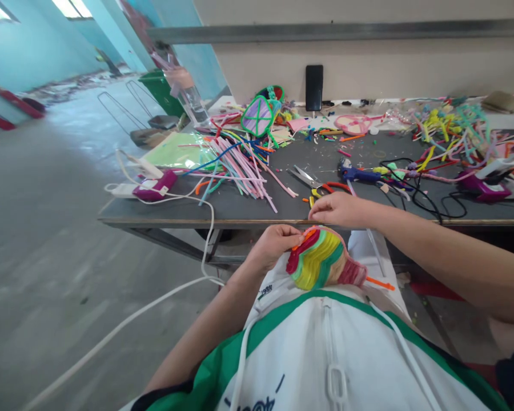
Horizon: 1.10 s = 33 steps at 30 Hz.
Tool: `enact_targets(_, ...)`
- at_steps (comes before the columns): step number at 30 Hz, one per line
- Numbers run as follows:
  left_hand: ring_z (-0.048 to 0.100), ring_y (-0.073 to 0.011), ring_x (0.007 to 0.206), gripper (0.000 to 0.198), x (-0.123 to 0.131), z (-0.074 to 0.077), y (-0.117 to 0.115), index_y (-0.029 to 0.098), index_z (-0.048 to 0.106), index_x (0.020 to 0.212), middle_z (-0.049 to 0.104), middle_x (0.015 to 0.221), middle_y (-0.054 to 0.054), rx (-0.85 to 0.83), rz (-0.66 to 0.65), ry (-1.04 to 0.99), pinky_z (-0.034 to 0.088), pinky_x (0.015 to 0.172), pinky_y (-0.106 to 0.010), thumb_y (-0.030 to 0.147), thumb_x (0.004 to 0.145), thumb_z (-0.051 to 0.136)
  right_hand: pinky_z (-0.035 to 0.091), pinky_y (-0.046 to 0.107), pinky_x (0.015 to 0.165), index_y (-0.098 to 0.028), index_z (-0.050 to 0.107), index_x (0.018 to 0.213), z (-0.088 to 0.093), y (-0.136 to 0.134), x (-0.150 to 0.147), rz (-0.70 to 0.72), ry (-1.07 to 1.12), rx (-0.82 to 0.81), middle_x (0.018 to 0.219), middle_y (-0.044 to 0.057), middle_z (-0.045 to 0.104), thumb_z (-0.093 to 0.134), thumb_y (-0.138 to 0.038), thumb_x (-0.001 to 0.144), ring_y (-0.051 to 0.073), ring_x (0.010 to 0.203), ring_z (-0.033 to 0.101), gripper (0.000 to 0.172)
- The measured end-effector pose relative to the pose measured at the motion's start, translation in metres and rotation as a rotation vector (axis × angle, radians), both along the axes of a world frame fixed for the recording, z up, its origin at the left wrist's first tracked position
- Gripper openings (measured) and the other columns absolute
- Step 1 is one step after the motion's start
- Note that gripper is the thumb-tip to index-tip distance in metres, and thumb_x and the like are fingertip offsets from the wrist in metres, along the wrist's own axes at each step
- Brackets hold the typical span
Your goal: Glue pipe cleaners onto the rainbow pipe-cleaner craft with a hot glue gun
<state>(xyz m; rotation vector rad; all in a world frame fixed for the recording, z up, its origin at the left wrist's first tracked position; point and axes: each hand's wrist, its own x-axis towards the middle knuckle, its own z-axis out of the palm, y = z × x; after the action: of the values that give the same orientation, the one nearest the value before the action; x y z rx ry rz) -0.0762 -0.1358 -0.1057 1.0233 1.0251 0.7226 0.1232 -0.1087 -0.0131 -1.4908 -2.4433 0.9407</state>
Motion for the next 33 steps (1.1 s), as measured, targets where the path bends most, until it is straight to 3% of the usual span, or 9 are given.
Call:
enact_targets(4,0.052,-0.0086,0.047,0.027,0.001,0.004,-0.001,0.011,0.067,0.066,0.063,0.057,-0.002,0.023,-0.009,0.005,0.039,0.047,-0.021,0.031,0.055,0.081,0.045,0.019,0.071,-0.014,0.071,0.103,-0.01,-0.005,-0.009,0.128,-0.064,0.011,0.097,0.005,0.074,0.05,-0.023,0.079,0.015,0.087,0.065,0.034)
enact_targets(8,0.051,-0.0086,0.05,0.023,0.001,0.006,-0.003,0.011,0.069,0.067,0.064,0.059,-0.002,0.054,-0.04,0.021,0.039,0.048,-0.02,0.03,0.058,0.079,0.045,0.02,0.067,-0.016,0.073,0.1,-0.007,-0.005,-0.02,0.163,-0.122,0.012,0.093,0.004,0.075,0.055,-0.025,0.073,0.017,0.085,0.066,0.033)
enact_targets(14,0.049,-0.0075,0.048,0.018,0.002,0.006,-0.005,0.01,0.07,0.068,0.063,0.056,0.0,0.066,-0.03,0.017,0.036,0.048,-0.02,0.026,0.06,0.075,0.044,0.023,0.063,-0.015,0.075,0.088,-0.002,-0.003,-0.031,0.161,-0.25,0.03,0.085,0.008,0.075,0.058,-0.023,0.067,0.019,0.079,0.066,0.028)
enact_targets(27,0.065,-0.0169,0.07,0.037,-0.015,-0.003,-0.015,0.011,0.072,0.088,0.072,0.08,-0.008,-0.009,-0.031,-0.151,0.05,0.068,-0.027,0.038,0.064,0.079,0.04,0.022,0.052,-0.018,0.075,0.082,-0.011,-0.002,-0.032,0.128,-0.315,0.061,0.076,0.005,0.074,0.056,-0.023,0.066,0.016,0.068,0.064,0.026)
enact_targets(30,0.065,-0.0171,0.07,0.037,-0.013,-0.003,-0.02,0.012,0.072,0.091,0.073,0.083,-0.008,0.048,-0.056,-0.082,0.049,0.067,-0.027,0.034,0.062,0.08,0.04,0.021,0.051,-0.018,0.075,0.082,-0.012,-0.001,-0.031,0.128,-0.308,0.065,0.076,0.004,0.074,0.056,-0.022,0.065,0.016,0.067,0.064,0.026)
enact_targets(33,0.063,-0.015,0.063,0.03,-0.009,-0.001,-0.023,0.013,0.071,0.085,0.072,0.076,-0.005,0.141,0.002,0.059,0.047,0.059,-0.024,0.031,0.062,0.078,0.04,0.022,0.053,-0.019,0.075,0.082,-0.012,-0.001,-0.031,0.132,-0.301,0.072,0.078,0.004,0.075,0.056,-0.023,0.066,0.016,0.07,0.064,0.026)
